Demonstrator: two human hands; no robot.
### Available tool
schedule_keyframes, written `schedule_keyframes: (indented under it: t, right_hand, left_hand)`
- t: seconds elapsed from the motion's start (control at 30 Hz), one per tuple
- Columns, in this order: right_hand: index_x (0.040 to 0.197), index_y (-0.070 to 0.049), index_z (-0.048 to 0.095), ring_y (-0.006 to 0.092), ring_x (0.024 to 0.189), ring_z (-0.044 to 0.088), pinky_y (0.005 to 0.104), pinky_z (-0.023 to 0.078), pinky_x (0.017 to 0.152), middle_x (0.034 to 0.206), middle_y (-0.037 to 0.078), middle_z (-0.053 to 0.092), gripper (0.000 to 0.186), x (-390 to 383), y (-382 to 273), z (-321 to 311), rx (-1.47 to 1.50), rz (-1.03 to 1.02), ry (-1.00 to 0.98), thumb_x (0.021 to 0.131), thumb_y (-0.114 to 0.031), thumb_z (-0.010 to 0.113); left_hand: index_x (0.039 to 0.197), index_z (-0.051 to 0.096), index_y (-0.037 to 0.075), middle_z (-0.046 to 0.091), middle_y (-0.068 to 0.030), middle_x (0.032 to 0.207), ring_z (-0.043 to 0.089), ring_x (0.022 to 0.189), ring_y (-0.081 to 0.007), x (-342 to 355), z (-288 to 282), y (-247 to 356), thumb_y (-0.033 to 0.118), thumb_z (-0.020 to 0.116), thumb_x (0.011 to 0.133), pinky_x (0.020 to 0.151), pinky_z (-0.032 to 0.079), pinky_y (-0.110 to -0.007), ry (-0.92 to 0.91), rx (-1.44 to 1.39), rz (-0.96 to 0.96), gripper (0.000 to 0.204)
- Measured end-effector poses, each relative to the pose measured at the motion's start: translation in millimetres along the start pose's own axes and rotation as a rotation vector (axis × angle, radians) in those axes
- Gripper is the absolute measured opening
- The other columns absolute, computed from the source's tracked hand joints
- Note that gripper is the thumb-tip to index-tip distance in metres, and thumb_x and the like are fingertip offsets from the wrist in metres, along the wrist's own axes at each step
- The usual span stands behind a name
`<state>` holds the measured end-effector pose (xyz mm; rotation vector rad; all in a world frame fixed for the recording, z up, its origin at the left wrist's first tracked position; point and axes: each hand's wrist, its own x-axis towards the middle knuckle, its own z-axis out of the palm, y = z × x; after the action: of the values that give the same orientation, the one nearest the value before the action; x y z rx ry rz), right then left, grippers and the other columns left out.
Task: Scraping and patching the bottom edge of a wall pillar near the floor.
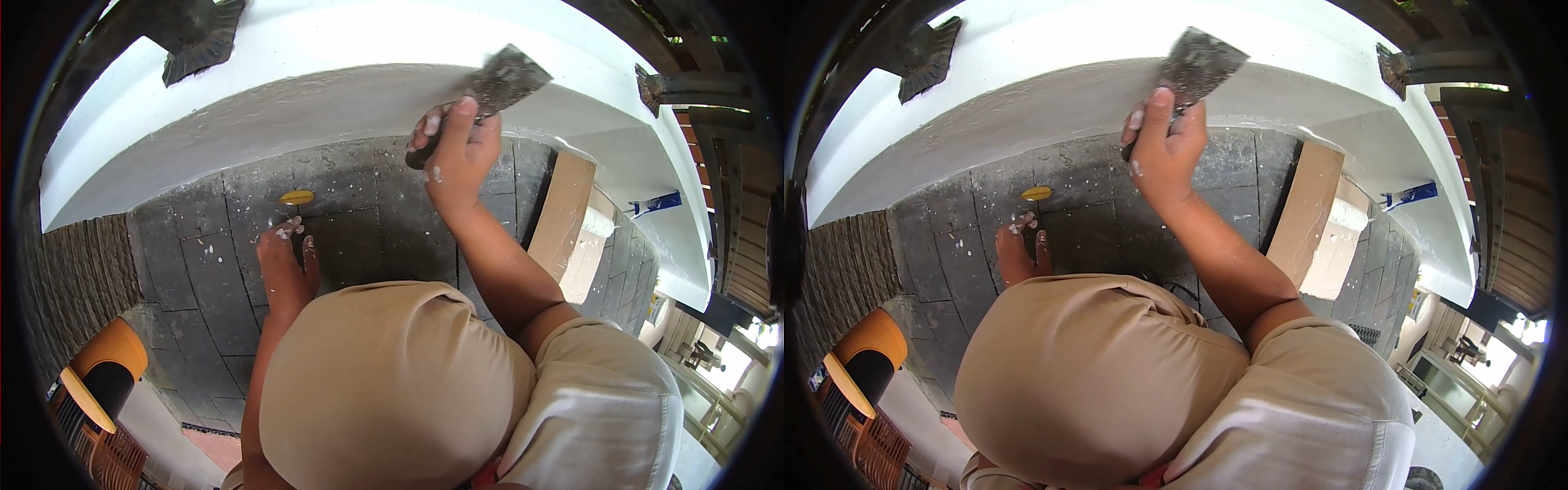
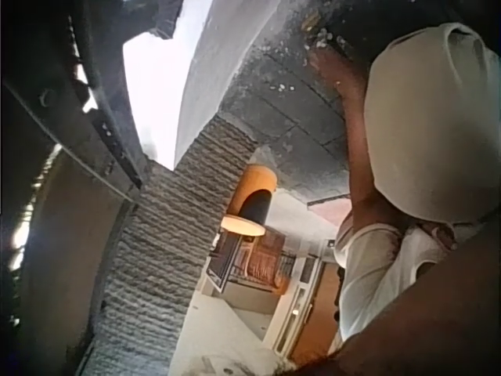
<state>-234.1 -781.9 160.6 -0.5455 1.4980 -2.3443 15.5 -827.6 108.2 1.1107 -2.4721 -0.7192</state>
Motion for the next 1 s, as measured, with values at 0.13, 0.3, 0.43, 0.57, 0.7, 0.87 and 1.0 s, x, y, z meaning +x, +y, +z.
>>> schedule_keyframes:
  t: [0.13,0.3,0.43,0.57,0.7,0.87,1.0]
  right_hand:
    - [0.098,-0.009,0.040,0.0144,0.055,0.051,0.0295,0.046,0.049,0.070,0.006,0.051,0.023,-11,1,1,-0.113,0.009,-0.087,0.106,-0.029,0.046]
    - [0.099,-0.008,0.040,0.0143,0.055,0.052,0.0291,0.046,0.048,0.070,0.006,0.051,0.021,-3,-4,-3,-0.008,0.006,-0.022,0.106,-0.027,0.047]
    - [0.099,-0.007,0.041,0.0133,0.053,0.052,0.0274,0.045,0.047,0.070,0.005,0.053,0.022,-15,4,2,-0.158,0.036,-0.123,0.105,-0.027,0.048]
    - [0.099,-0.007,0.042,0.0125,0.051,0.052,0.0265,0.044,0.046,0.069,0.005,0.054,0.022,-25,10,5,-0.218,0.019,-0.206,0.105,-0.027,0.049]
    - [0.100,-0.007,0.042,0.0135,0.057,0.053,0.0273,0.046,0.050,0.072,0.006,0.053,0.019,-9,3,7,-0.114,0.019,-0.115,0.106,-0.024,0.048]
    - [0.101,-0.007,0.042,0.0134,0.057,0.052,0.0271,0.046,0.050,0.072,0.006,0.052,0.018,-16,3,16,-0.095,0.032,-0.110,0.106,-0.023,0.048]
    - [0.100,-0.007,0.042,0.0122,0.054,0.052,0.0262,0.045,0.048,0.071,0.004,0.053,0.018,-24,14,10,-0.280,0.057,-0.237,0.106,-0.023,0.048]
  left_hand:
    - [0.119,0.059,0.003,0.062,-0.0146,0.108,0.057,0.105,-0.0336,0,0,1,0.001,0.067,0.084,0.094,0.041,-0.043,-0.008,-0.021,0.014,0.036]
    - [0.118,0.059,0.003,0.062,-0.0145,0.108,0.057,0.104,-0.0338,-1,1,-1,0.001,0.067,0.084,0.094,0.041,-0.043,0.024,-0.036,0.022,0.036]
    - [0.117,0.059,0.003,0.062,-0.0139,0.106,0.057,0.103,-0.0337,-2,6,-3,0.000,0.067,0.083,0.092,0.041,-0.043,0.010,-0.023,0.014,0.035]
    - [0.116,0.059,0.003,0.062,-0.0138,0.106,0.057,0.103,-0.0334,-1,4,1,0.001,0.067,0.083,0.091,0.041,-0.043,-0.016,-0.026,0.017,0.034]
    - [0.115,0.059,0.003,0.062,-0.0138,0.106,0.057,0.104,-0.0332,-3,3,-1,0.001,0.067,0.083,0.091,0.041,-0.043,0.027,-0.061,0.027,0.033]
    - [0.114,0.059,0.003,0.063,-0.0126,0.106,0.057,0.104,-0.0327,-3,4,-1,0.001,0.066,0.083,0.091,0.041,-0.042,-0.017,-0.072,-0.020,0.032]
    - [0.114,0.059,0.003,0.063,-0.0123,0.107,0.057,0.105,-0.0324,-5,5,-1,0.001,0.066,0.083,0.091,0.041,-0.042,-0.027,-0.055,-0.015,0.031]
